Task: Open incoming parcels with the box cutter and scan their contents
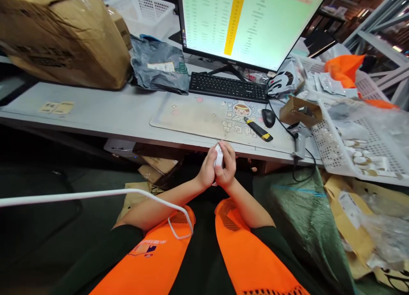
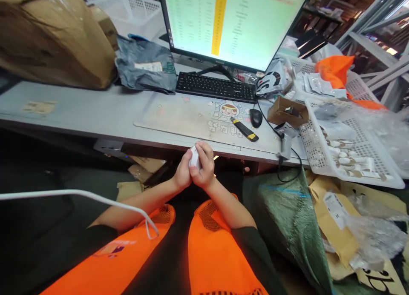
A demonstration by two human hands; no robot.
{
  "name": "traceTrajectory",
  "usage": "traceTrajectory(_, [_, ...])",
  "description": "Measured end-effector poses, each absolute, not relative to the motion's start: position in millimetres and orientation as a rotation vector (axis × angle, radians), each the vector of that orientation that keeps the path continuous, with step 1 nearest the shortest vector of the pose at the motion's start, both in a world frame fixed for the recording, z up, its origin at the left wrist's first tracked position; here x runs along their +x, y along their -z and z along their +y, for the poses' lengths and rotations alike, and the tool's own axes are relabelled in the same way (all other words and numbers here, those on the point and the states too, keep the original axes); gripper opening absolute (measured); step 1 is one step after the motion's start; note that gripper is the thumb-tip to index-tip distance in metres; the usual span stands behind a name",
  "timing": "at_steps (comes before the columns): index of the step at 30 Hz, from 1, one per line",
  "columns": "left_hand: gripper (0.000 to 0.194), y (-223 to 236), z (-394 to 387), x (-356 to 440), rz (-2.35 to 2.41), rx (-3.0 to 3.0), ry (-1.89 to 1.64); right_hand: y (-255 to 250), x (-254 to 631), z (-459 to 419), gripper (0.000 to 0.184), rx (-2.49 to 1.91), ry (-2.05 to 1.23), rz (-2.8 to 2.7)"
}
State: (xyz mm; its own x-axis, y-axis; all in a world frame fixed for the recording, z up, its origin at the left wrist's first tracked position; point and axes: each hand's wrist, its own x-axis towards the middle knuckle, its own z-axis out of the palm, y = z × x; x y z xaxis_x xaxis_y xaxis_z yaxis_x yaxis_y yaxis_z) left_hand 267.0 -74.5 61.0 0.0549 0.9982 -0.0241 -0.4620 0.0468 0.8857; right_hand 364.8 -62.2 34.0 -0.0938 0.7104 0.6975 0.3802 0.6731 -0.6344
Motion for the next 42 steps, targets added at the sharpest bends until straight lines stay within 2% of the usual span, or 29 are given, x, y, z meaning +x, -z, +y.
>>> traceTrajectory(4, [0.073,-60,-76,273,0.827,0.937,-1.376,-32,372,-63,0.079,-1.018,-0.426,-1.707])
traceTrajectory(10, [0.075,-57,-75,283,0.76,0.961,-1.331,-39,386,-65,0.067,-0.842,-0.358,-1.749])
traceTrajectory(16, [0.076,-57,-79,278,0.92,1.467,-1.463,-36,378,-75,0.08,-1.061,-0.399,-1.588])
traceTrajectory(20, [0.097,-54,-79,273,0.831,1.595,-1.35,-47,375,-77,0.078,-1.043,-0.621,-1.334])
traceTrajectory(24, [0.118,-47,-77,271,0.766,1.271,-1.285,-57,373,-76,0.068,-1.072,-0.82,-1.091])
traceTrajectory(27, [0.104,-45,-72,274,0.748,1.017,-1.186,-50,380,-76,0.07,-1.079,-0.693,-1.189])
traceTrajectory(30, [0.086,-44,-66,276,0.734,0.81,-1.156,-39,398,-74,0.062,-1.058,-0.562,-1.407])
traceTrajectory(34, [0.071,-49,-59,268,0.802,0.472,-1.168,-36,427,-66,0.053,-0.95,-0.607,-1.586])
traceTrajectory(37, [0.044,-52,-57,257,0.744,0.416,-0.915,-41,436,-61,0.072,-0.879,-0.686,-1.752])
traceTrajectory(38, [0.041,-52,-58,254,0.703,0.439,-0.776,-43,437,-59,0.078,-0.88,-0.709,-1.796])
traceTrajectory(40, [0.049,-52,-59,248,0.653,0.504,-0.611,-48,436,-57,0.078,-0.919,-0.74,-1.809])
traceTrajectory(42, [0.061,-52,-61,246,0.668,0.562,-0.709,-55,432,-54,0.069,-1.005,-0.735,-1.758])
